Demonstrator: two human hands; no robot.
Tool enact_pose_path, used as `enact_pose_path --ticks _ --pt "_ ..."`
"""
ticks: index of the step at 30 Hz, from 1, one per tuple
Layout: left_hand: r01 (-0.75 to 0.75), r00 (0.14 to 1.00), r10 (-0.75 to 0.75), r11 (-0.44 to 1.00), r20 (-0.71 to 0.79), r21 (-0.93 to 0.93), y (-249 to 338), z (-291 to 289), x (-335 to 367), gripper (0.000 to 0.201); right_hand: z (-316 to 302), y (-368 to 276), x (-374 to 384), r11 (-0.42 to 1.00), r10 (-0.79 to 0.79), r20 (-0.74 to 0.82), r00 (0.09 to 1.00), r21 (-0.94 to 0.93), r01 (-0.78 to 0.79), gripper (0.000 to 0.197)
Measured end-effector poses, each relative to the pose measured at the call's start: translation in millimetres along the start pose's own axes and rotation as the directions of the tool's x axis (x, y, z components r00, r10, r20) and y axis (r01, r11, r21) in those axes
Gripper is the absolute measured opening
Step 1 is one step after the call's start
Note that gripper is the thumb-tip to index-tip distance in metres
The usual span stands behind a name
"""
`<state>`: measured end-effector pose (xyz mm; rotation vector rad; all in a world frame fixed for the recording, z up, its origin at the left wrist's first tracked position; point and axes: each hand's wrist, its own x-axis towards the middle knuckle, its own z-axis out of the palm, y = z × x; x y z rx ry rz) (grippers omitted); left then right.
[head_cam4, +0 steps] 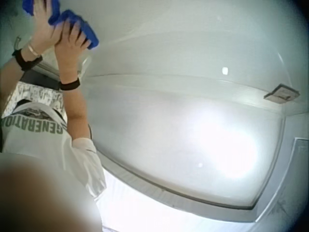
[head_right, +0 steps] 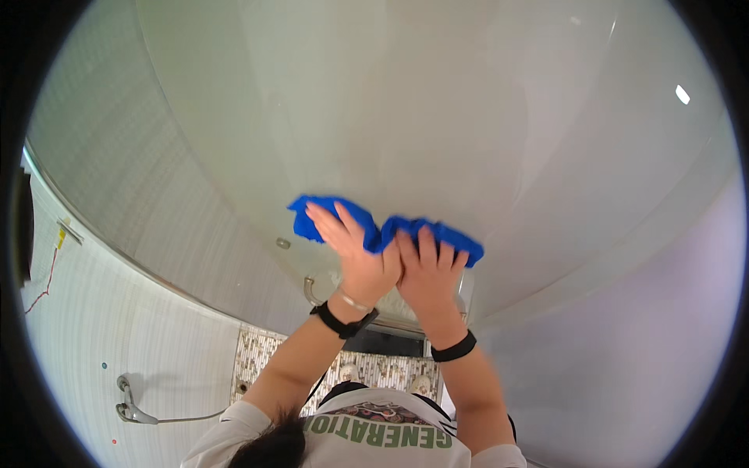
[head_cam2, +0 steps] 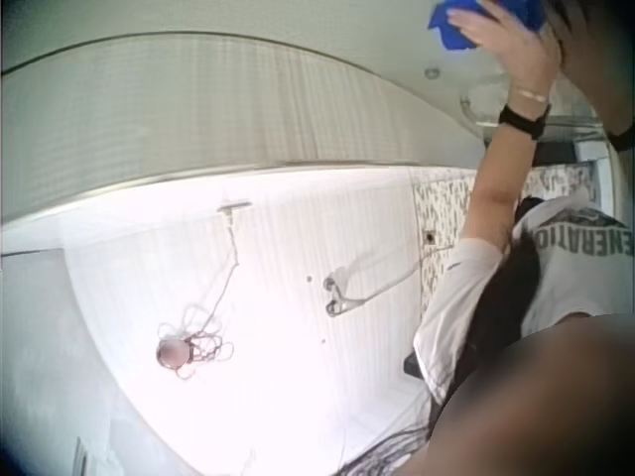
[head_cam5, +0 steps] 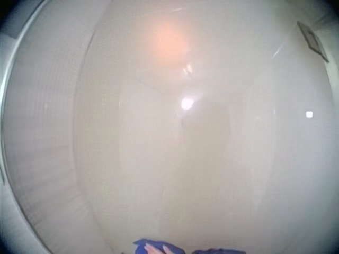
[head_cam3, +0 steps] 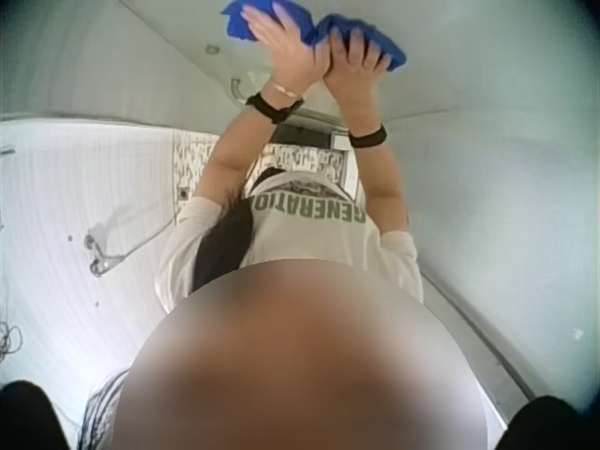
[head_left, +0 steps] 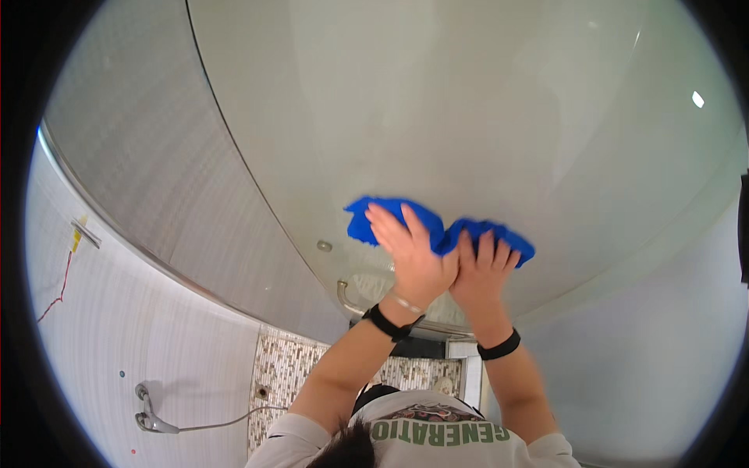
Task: The recorder is cleaning the glass walls and door of a shower stall using a blue microfiber cloth.
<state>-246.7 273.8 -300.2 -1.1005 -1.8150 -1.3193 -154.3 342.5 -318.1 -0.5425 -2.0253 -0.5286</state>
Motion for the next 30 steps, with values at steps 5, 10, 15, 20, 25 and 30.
enact_pose_path --ticks 5,10,15,20,25,30 --pt "-0.047 0.99 0.036 0.996 0.136 0.079 -24.6 6.5 -64.9 0.089 3.9 8.2 -53.0 0.981 -0.124 0.013 0.992 0.154 0.12 0.035" --pt "-0.016 0.999 0.013 0.997 0.043 0.075 14.3 -29.3 23.7 0.088 -21.6 11.4 -1.1 0.985 0.083 -0.094 0.992 0.158 -0.068 0.043" --pt "-0.073 0.997 0.068 0.989 0.042 0.128 -5.3 -19.5 -12.3 0.079 -22.9 13.3 -3.4 0.978 -0.046 0.061 0.997 0.208 0.032 0.046" --pt "-0.104 0.975 0.082 0.989 0.205 0.102 -15.5 -16.7 -48.5 0.078 -6.1 13.2 -37.9 0.957 -0.175 0.089 0.981 0.251 0.148 0.044" --pt "-0.081 0.996 0.089 0.977 -0.03 0.196 15.2 -34.7 56.2 0.089 -38.5 19.1 29.7 0.981 -0.053 0.128 0.99 0.19 0.028 0.041" --pt "-0.244 0.968 0.25 0.95 -0.008 0.195 60.7 -15.0 94.6 0.094 -55.1 51.0 81.5 0.977 0.21 -0.18 0.961 0.06 -0.203 0.041"
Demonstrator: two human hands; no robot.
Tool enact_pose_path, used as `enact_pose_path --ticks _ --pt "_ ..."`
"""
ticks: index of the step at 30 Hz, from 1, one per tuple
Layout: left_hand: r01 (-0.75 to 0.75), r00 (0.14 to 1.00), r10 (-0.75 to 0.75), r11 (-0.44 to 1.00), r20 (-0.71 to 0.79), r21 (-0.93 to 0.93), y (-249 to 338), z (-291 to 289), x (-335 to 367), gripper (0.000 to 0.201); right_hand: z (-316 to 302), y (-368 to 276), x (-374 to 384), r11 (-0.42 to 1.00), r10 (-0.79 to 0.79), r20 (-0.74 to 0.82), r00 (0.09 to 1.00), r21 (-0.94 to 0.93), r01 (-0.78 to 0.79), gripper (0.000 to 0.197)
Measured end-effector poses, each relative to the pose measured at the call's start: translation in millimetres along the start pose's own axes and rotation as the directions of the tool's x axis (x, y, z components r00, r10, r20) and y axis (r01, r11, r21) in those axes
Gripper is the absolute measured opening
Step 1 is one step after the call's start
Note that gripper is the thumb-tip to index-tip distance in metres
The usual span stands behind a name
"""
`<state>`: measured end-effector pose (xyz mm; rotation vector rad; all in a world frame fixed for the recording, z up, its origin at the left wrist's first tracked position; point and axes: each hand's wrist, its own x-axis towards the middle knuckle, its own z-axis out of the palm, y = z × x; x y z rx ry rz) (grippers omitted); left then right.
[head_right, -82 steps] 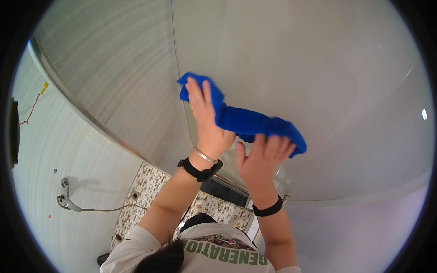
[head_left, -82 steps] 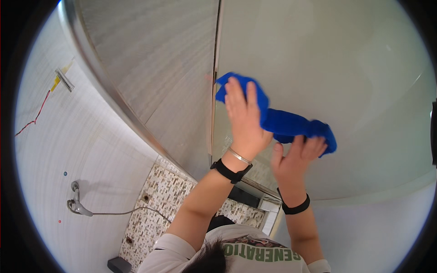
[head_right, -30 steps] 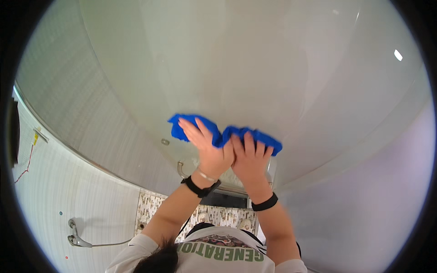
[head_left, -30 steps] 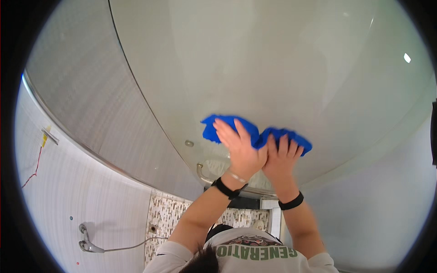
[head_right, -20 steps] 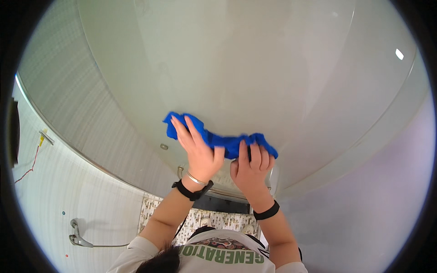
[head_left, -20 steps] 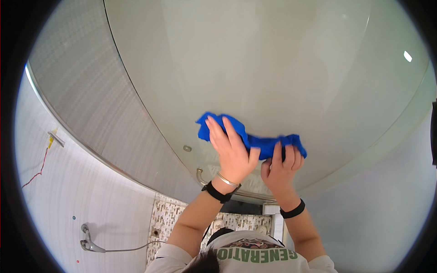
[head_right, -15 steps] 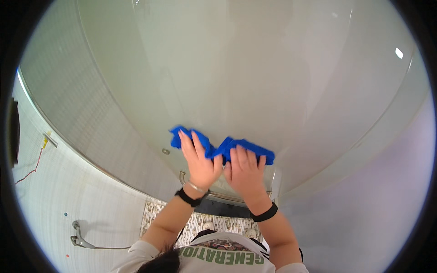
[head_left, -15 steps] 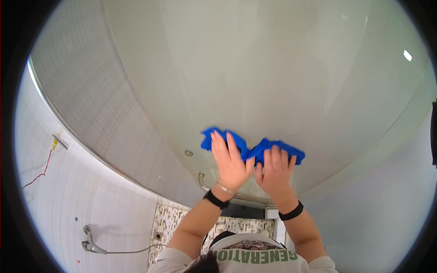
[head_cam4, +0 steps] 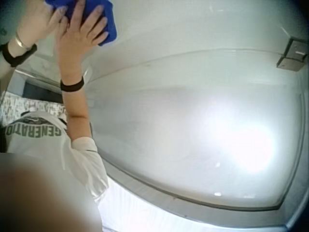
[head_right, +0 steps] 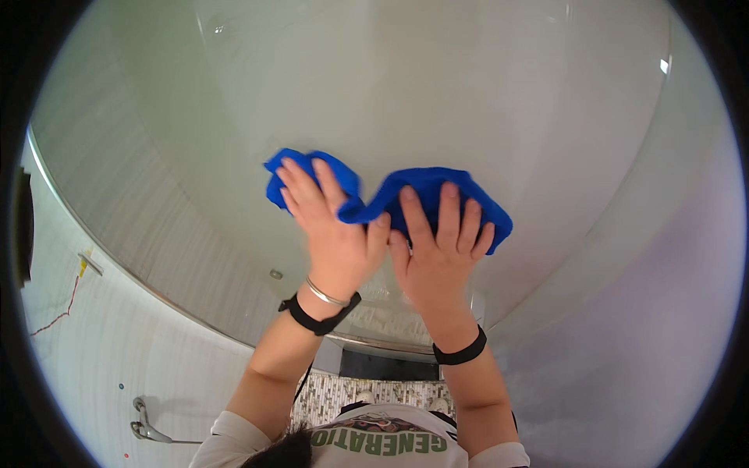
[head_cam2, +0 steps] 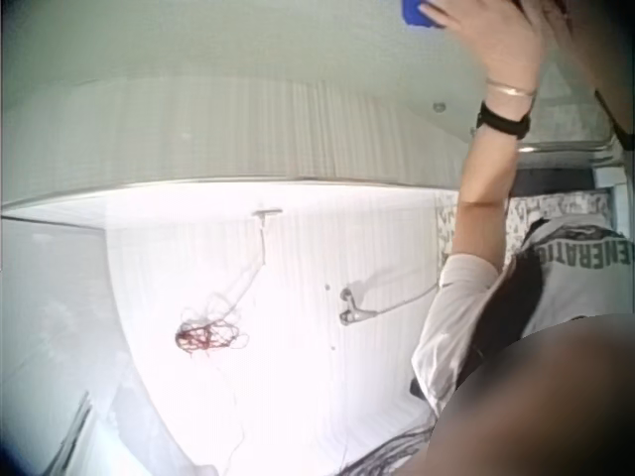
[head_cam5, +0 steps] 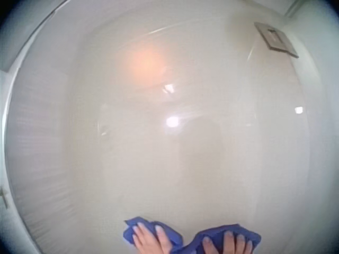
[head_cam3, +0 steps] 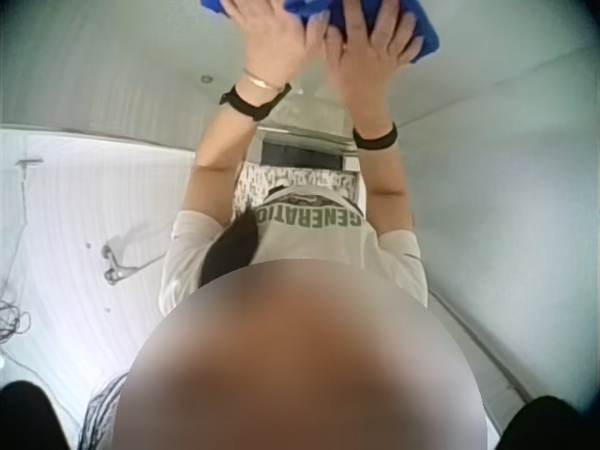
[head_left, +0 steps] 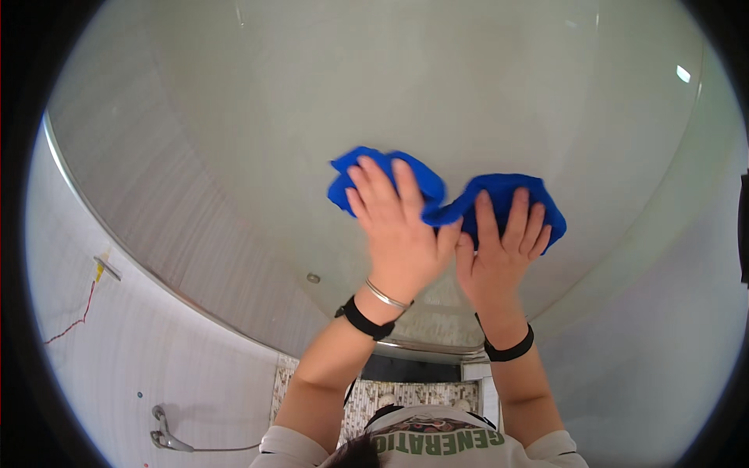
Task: The recorder is cleaning the glass walls and door of a shower stall using a blue microfiber cloth.
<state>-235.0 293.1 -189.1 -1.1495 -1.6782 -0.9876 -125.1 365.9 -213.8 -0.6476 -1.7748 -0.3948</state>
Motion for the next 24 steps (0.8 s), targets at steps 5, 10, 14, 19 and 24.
enact_pose_path --ticks 5,10,14,19,24 --pt "-0.083 0.966 0.081 0.997 0.247 -0.005 15.4 21.0 -71.6 0.09 3.4 40.7 -74.0 0.99 0.021 0.175 0.984 -0.142 0.004 0.036" --pt "-0.05 0.978 0.068 0.994 0.195 -0.097 37.0 30.0 -76.4 0.09 -3.8 77.1 -87.6 0.996 0.052 -0.063 0.997 0.072 -0.047 0.053" --pt "-0.042 0.999 0.044 0.994 0.015 -0.104 72.8 19.8 0.1 0.084 -18.9 89.5 5.5 0.985 0.128 -0.172 0.977 -0.089 -0.145 0.067" --pt "-0.089 0.991 0.086 0.996 0.104 0.025 87.1 32.5 24.0 0.087 -19.9 114.7 24.5 0.963 0.202 -0.072 0.977 -0.168 -0.212 0.08" --pt "-0.207 0.942 0.171 0.973 0.289 0.1 76.9 52.0 -50.1 0.086 17.2 133.4 -92.0 0.991 0.12 0.067 0.99 -0.06 -0.116 0.081"
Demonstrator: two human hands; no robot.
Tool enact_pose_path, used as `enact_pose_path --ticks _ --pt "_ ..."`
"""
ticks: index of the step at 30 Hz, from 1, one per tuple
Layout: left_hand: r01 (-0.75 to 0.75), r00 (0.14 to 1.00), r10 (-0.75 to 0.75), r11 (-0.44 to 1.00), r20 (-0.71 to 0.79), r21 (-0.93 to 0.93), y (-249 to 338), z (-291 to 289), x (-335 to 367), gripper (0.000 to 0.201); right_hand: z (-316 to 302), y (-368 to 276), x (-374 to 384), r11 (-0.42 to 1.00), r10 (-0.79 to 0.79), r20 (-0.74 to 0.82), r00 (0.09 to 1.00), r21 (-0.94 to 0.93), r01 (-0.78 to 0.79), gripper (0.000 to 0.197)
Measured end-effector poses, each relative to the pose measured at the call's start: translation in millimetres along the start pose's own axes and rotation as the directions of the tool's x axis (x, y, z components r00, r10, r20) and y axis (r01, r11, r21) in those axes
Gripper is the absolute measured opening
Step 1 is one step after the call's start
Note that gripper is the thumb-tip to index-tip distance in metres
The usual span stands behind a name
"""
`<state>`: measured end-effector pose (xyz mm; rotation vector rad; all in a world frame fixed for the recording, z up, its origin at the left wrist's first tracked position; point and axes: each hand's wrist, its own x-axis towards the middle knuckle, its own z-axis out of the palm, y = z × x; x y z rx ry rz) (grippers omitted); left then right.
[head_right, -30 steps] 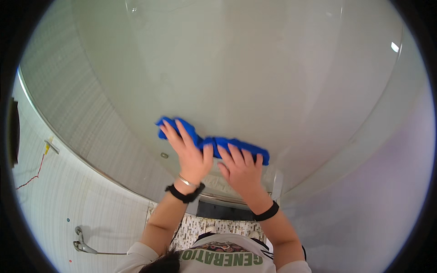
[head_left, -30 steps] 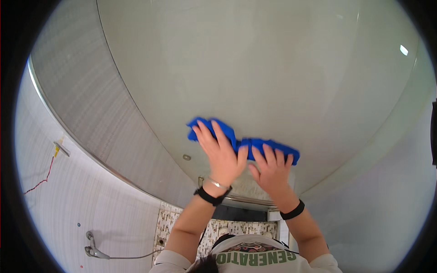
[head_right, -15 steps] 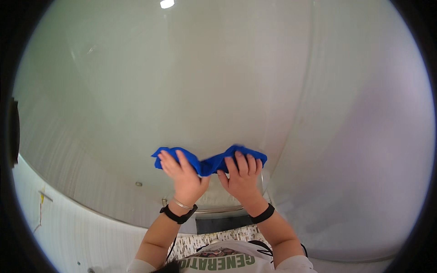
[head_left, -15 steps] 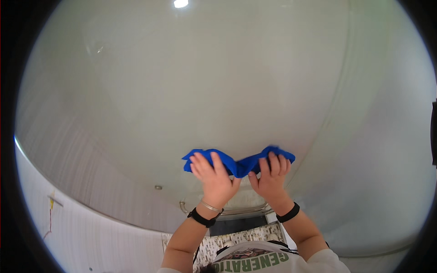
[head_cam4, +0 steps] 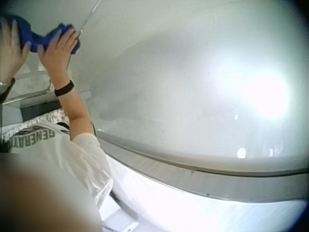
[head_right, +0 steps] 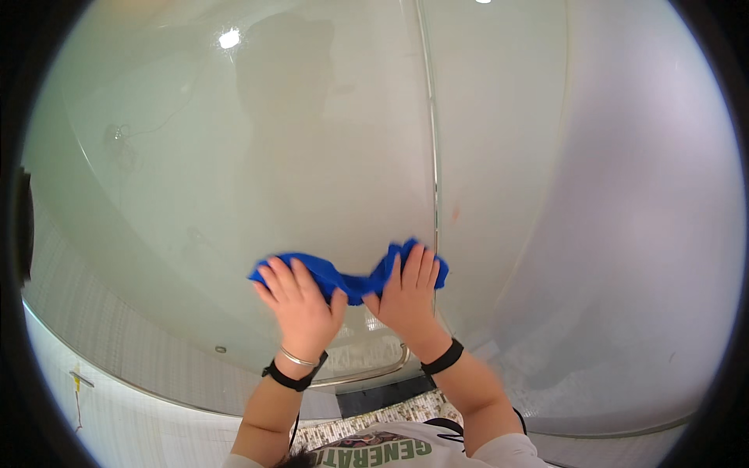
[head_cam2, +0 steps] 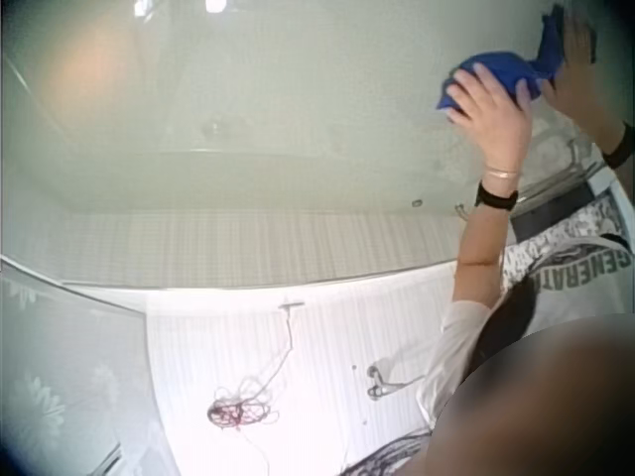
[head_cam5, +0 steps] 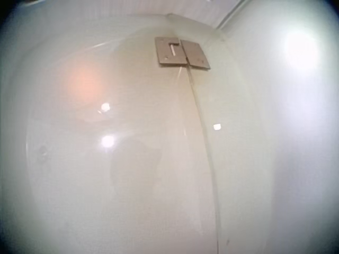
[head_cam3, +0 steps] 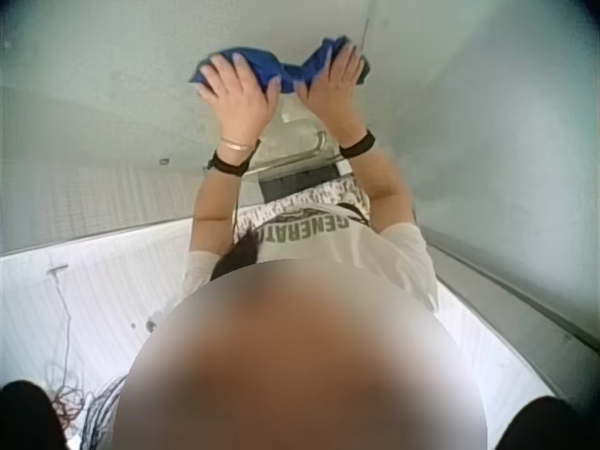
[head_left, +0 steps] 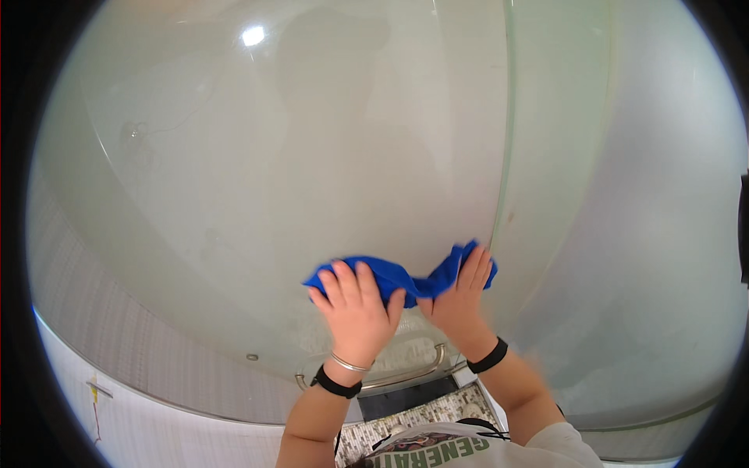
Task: The recorder is cleaning the glass walls and door of a shower stall using a blue microfiber cloth.
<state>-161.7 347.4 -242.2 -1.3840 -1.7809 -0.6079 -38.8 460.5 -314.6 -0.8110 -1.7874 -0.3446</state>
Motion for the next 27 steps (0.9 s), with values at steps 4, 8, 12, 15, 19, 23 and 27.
enact_pose_path --ticks 4,8,12,15,19,23,27 --pt "-0.108 0.991 0.107 0.994 0.078 0.011 13.8 6.6 -14.0 0.081 3.2 8.2 -24.6 0.995 -0.1 -0.051 0.994 -0.027 0.099 0.079" --pt "0.031 0.997 -0.035 0.998 -0.074 -0.057 33.9 -42.1 48.3 0.077 -34.5 -7.3 77.5 0.998 -0.002 -0.087 0.996 0.066 0.007 0.074" --pt "-0.116 0.97 0.012 0.902 -0.245 -0.415 21.0 -50.5 100.9 0.08 -57.4 -33.9 170.4 0.984 -0.043 -0.165 0.985 0.163 0.07 0.063" --pt "-0.082 0.986 0.039 0.957 -0.159 -0.278 7.4 -47.2 93.2 0.081 -57.9 -45.0 169.0 0.967 -0.219 -0.11 0.969 0.107 0.231 0.051" --pt "-0.095 0.96 0.066 0.991 -0.273 -0.097 -6.0 -23.3 57.0 0.077 -35.1 -22.5 119.8 0.971 -0.18 -0.118 0.977 0.137 0.195 0.055" --pt "-0.132 0.985 0.118 0.984 -0.123 -0.12 7.6 -32.6 67.9 0.075 -44.8 -0.8 139.6 0.983 0.051 -0.218 0.975 0.183 -0.01 0.064" --pt "-0.432 0.867 0.383 0.897 -0.318 -0.098 16.8 -43.5 86.2 0.067 -80.2 -10.8 211.7 0.991 0.0 -0.31 0.951 0.13 0.042 0.064"
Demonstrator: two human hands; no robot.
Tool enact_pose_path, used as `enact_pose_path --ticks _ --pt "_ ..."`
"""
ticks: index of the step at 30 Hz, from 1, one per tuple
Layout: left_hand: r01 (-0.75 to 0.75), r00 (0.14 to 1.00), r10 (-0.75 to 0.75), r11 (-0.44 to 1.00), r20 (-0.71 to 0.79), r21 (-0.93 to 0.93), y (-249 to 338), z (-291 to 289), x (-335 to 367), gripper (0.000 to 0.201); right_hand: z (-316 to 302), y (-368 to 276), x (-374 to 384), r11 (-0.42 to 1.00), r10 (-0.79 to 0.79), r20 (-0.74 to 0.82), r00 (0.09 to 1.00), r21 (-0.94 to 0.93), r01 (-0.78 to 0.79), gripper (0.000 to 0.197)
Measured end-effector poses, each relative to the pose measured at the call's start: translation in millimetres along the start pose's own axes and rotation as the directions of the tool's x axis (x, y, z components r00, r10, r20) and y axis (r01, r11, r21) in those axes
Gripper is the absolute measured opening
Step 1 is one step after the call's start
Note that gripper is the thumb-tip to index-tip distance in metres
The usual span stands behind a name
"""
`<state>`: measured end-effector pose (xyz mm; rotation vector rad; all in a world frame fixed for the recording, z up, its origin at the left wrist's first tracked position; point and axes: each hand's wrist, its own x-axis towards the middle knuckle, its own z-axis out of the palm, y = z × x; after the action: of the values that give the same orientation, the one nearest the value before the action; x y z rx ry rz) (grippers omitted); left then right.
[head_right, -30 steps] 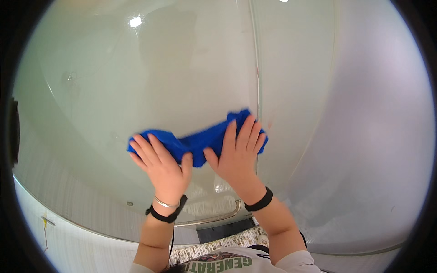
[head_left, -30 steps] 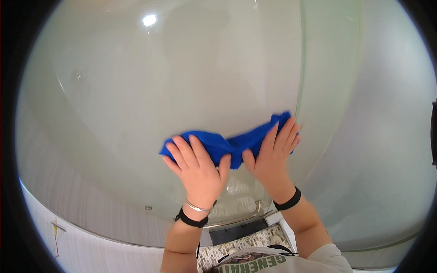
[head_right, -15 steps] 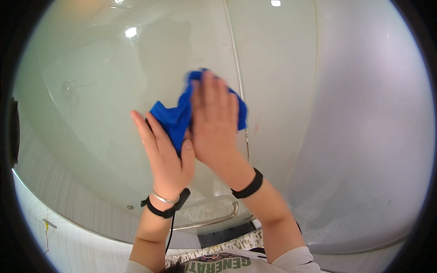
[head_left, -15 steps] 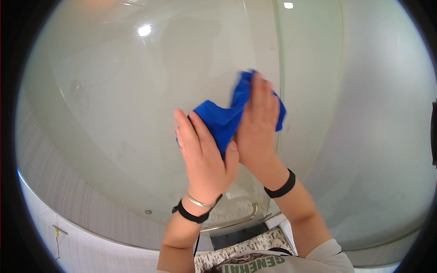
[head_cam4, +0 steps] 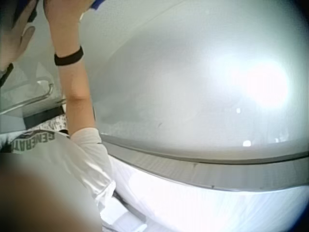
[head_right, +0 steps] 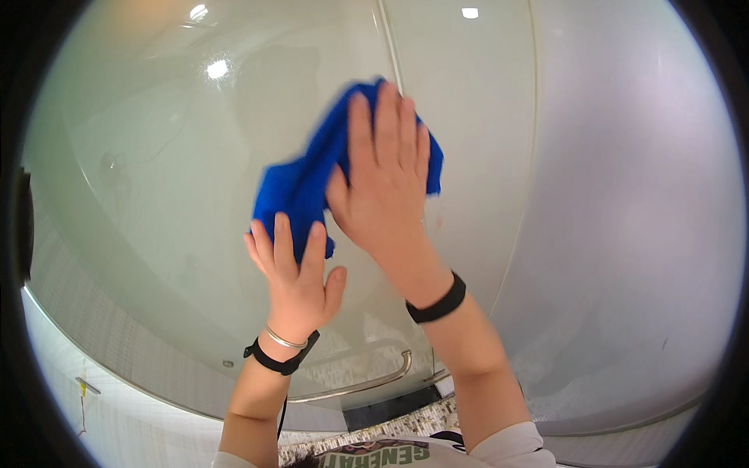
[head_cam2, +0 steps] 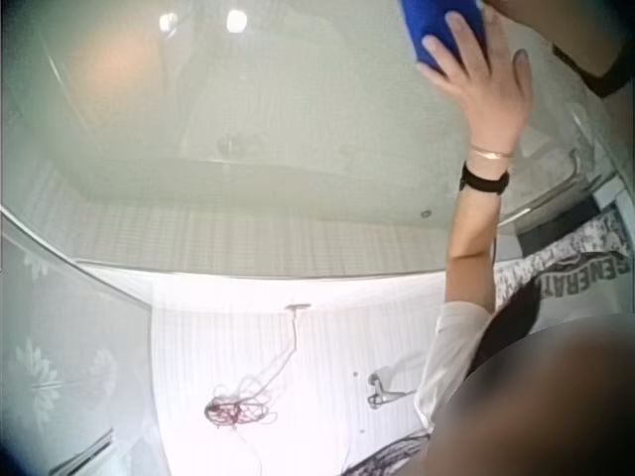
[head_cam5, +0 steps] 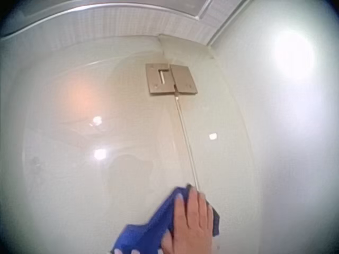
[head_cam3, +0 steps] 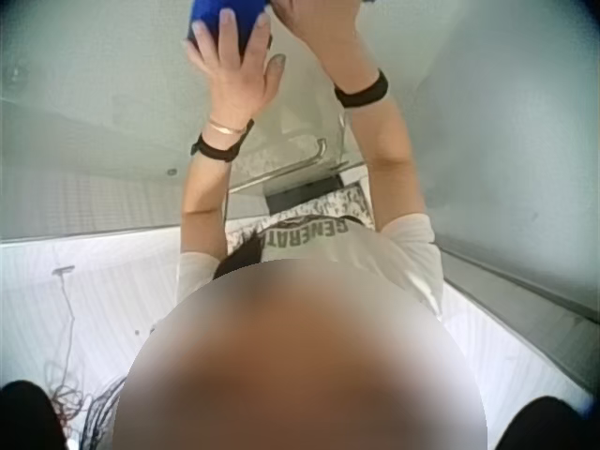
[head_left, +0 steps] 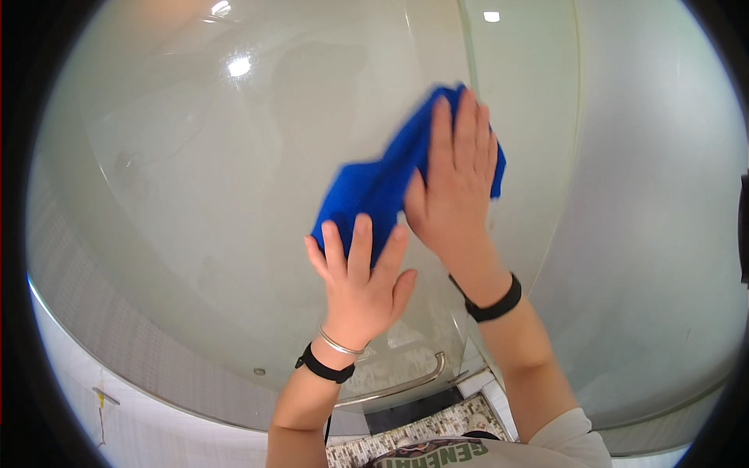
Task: The recorder is cleaning the glass walls and door of a shower stall using a blue microfiber cloth.
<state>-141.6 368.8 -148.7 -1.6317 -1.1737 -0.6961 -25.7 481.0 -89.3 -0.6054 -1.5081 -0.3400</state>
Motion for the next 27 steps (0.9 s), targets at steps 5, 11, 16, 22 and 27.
enact_pose_path --ticks 5,11,16,22,27 --pt "0.304 0.93 -0.322 0.944 0.176 0.125 3.7 -13.4 15.7 0.063 2.0 2.1 14.7 0.994 -0.108 0.052 0.993 0.02 0.107 0.064" --pt "0.342 0.938 -0.34 0.94 0.075 -0.018 -14.9 -6.4 34.6 0.059 15.5 17.4 -28.3 0.994 -0.066 0.23 0.971 0.096 0.045 0.067" --pt "0.33 0.942 -0.333 0.942 0.033 0.067 -34.6 3.6 68.3 0.059 45.3 1.9 34.5 0.959 -0.112 0.095 0.989 0.272 0.082 0.066" --pt "0.49 0.869 -0.491 0.839 -0.06 0.238 -69.6 -22.9 52.9 0.062 50.9 -45.7 33.5 0.977 -0.211 0.17 0.963 0.08 0.2 0.059" --pt "0.548 0.837 -0.513 0.77 -0.193 0.329 -96.7 -48.7 -2.5 0.049 56.0 -108.6 0.3 0.888 -0.418 0.175 0.892 0.285 0.36 0.051"
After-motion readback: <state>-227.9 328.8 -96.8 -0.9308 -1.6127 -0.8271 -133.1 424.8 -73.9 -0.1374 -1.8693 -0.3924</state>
